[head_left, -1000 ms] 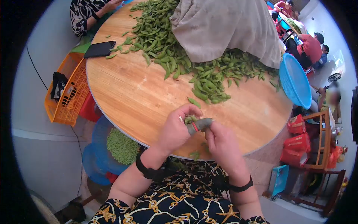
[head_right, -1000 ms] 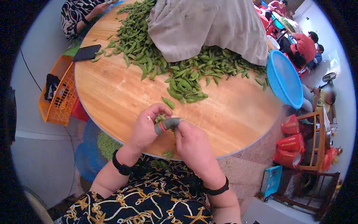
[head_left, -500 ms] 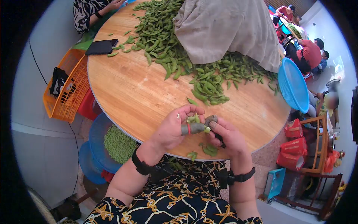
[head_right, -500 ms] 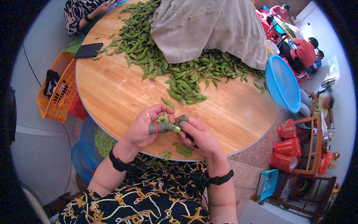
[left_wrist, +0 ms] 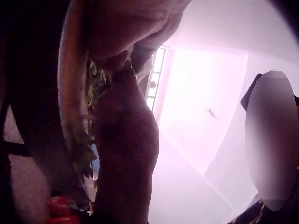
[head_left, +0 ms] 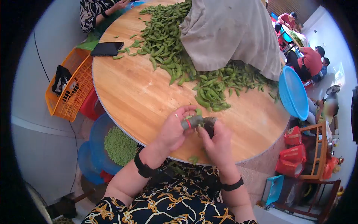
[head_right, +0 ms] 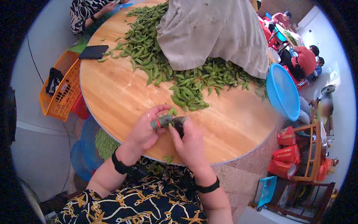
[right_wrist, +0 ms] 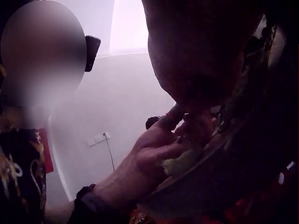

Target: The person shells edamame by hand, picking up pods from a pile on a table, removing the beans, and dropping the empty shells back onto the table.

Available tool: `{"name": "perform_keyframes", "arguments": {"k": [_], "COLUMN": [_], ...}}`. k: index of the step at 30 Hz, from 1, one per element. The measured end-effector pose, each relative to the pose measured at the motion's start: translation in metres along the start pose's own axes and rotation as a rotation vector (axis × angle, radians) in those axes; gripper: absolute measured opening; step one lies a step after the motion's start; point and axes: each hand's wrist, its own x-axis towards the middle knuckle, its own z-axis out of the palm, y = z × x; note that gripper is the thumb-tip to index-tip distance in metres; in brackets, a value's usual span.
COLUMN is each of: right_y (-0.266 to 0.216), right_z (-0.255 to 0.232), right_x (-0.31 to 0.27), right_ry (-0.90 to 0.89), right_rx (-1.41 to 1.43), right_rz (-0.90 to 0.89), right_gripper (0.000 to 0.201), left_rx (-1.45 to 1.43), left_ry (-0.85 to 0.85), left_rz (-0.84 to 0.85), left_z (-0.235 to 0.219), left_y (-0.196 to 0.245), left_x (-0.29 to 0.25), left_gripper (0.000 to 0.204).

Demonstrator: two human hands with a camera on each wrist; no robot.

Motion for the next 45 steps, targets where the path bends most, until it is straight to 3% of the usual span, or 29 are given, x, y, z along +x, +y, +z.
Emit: {"name": "perform_keyframes", "arguments": {"k": [5, 8, 10, 11, 12, 13, 16, 18, 19, 21, 22, 24, 26, 34, 36, 41, 45], "right_y": [0.003, 0.007, 0.012, 0.01, 0.003, 0.0, 0.001, 0.001, 0.0, 0.006, 0.009, 0.012, 0.011, 0.023, 0.024, 0.025, 0.024], "right_z": [0.005, 0.01, 0.006, 0.0, -0.006, -0.01, -0.012, -0.013, -0.013, -0.016, -0.019, -0.022, -0.021, -0.041, -0.045, -0.049, -0.046], "right_x": [0.004, 0.006, 0.009, 0.01, 0.011, 0.013, 0.013, 0.012, 0.013, 0.016, 0.018, 0.021, 0.023, 0.024, 0.022, 0.017, 0.012], "right_ry": [0.001, 0.064, -0.108, -0.112, -0.185, -0.257, -0.196, -0.183, -0.174, -0.106, -0.04, -0.084, -0.166, -0.414, -0.438, -0.452, -0.388], "right_rx": [-0.072, -0.259, 0.077, 0.076, 0.279, 0.482, 0.427, 0.495, 0.563, 0.59, 0.615, 0.589, 0.248, 0.251, 0.285, 0.245, 0.294], "right_rz": [0.022, -0.076, 0.097, 0.098, 0.275, 0.453, 0.426, 0.494, 0.553, 0.529, 0.502, 0.499, 0.42, 0.375, 0.368, 0.237, 0.244], "right_gripper": [0.015, 0.017, 0.016, 0.016, 0.015, 0.013, 0.012, 0.013, 0.015, 0.016, 0.016, 0.019, 0.021, 0.015, 0.014, 0.012, 0.011], "left_rx": [0.035, 0.102, 0.159, 0.293, 0.427, 0.423, 0.548, 0.763, 0.764, 0.911, 0.912, 0.948, 1.016, 1.135, 1.046, 0.83, 0.629], "left_ry": [-0.072, -0.045, -0.025, 0.018, 0.06, 0.062, 0.063, 0.123, 0.121, 0.133, 0.133, 0.096, 0.072, -0.106, -0.166, -0.213, -0.219], "left_rz": [0.005, 0.075, 0.143, 0.25, 0.356, 0.354, 0.411, 0.579, 0.573, 0.694, 0.691, 0.635, 0.647, 0.607, 0.443, 0.299, 0.144], "left_z": [0.002, 0.004, 0.004, 0.004, 0.004, 0.006, 0.012, 0.011, 0.011, 0.012, 0.013, 0.014, 0.015, 0.01, 0.01, 0.009, 0.003], "left_y": [0.002, 0.0, 0.0, -0.001, -0.002, -0.001, 0.001, -0.002, -0.002, 0.0, 0.001, 0.002, 0.0, -0.003, -0.002, 0.0, -0.004], "left_x": [-0.004, -0.006, -0.006, -0.007, -0.007, -0.008, -0.008, -0.006, -0.006, -0.006, -0.007, -0.008, -0.009, -0.007, -0.007, -0.008, -0.003], "left_gripper": [0.029, 0.026, 0.026, 0.027, 0.028, 0.028, 0.03, 0.03, 0.03, 0.028, 0.028, 0.029, 0.03, 0.03, 0.03, 0.03, 0.029]}}
